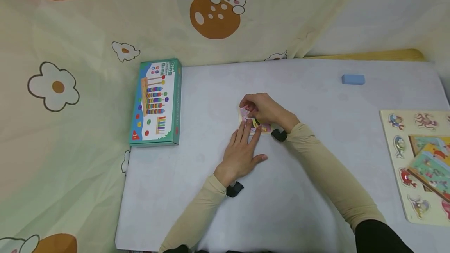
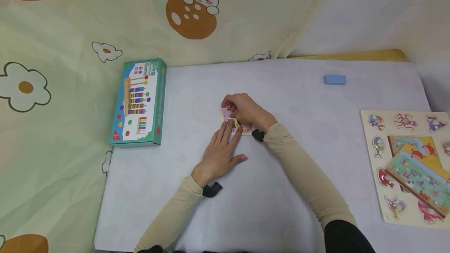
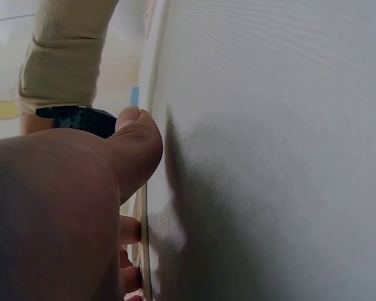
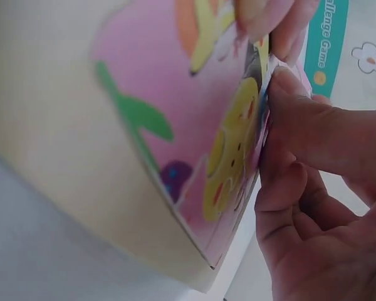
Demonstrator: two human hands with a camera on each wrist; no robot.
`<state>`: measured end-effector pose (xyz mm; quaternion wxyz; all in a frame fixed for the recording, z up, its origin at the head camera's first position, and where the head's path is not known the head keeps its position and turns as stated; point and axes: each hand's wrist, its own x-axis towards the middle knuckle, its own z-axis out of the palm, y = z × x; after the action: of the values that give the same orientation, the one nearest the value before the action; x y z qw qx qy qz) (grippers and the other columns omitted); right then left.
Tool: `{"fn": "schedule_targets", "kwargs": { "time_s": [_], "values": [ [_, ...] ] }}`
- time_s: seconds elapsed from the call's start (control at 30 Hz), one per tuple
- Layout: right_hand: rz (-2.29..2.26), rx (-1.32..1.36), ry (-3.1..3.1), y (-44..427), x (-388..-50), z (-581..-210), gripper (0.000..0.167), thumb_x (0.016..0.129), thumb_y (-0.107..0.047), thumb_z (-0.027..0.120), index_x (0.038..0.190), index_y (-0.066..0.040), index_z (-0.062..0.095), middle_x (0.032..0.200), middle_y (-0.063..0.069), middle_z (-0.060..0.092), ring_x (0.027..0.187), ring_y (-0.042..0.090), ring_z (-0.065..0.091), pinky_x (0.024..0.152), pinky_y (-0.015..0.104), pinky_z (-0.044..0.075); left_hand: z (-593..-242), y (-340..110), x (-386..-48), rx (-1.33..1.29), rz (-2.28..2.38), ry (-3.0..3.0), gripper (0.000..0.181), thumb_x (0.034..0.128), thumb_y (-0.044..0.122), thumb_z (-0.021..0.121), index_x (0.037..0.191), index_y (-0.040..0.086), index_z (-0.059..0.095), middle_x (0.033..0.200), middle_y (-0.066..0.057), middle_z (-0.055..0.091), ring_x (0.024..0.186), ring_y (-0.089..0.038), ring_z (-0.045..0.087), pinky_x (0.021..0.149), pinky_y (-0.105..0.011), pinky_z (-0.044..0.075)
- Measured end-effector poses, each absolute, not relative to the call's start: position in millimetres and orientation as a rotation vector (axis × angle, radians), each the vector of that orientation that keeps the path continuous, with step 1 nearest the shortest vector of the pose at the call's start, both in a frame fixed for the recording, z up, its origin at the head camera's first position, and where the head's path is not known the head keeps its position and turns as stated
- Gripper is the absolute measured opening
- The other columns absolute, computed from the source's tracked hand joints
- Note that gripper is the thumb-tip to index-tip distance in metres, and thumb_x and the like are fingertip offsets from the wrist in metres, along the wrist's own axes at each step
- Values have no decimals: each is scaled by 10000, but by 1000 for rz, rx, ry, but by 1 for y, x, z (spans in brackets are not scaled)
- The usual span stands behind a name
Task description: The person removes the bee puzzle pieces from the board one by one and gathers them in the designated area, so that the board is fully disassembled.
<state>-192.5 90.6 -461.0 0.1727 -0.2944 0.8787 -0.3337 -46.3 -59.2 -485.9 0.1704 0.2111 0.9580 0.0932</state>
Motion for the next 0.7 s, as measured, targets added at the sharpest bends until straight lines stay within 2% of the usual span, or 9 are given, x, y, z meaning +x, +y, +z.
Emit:
{"fn": "schedule_targets", "kwargs": {
  "time_s": [0.17, 0.33, 0.7],
  "values": [
    [-924, -823, 2506, 91, -191, -459, 296, 956, 94, 681, 1223, -31, 709, 1026, 116, 735, 951, 254, 680, 899, 422, 562, -485, -59, -46, 597, 259, 2725, 912, 1039, 658, 502, 1723, 183, 130, 1795, -141, -87, 1668, -321, -89, 1344, -467, 103],
    [-932, -814, 2496, 95, -193, -460, 300, 1014, 2, 677, 1314, -18, 663, 1096, 133, 718, 1030, 275, 675, 966, 448, 552, -484, -58, -46, 593, 255, 2731, 915, 1037, 660, 508, 1723, 187, 130, 1794, -138, -105, 1667, -318, -96, 1343, -464, 103],
    [-1203, -634, 2605, 135, -202, -463, 333, 990, -8, 714, 1321, -40, 689, 1161, 160, 744, 1050, 303, 696, 930, 471, 551, -485, -57, -46, 572, 264, 2727, 923, 1034, 661, 511, 1724, 190, 120, 1792, -130, -129, 1665, -319, -114, 1345, -468, 90]
  ]
}}
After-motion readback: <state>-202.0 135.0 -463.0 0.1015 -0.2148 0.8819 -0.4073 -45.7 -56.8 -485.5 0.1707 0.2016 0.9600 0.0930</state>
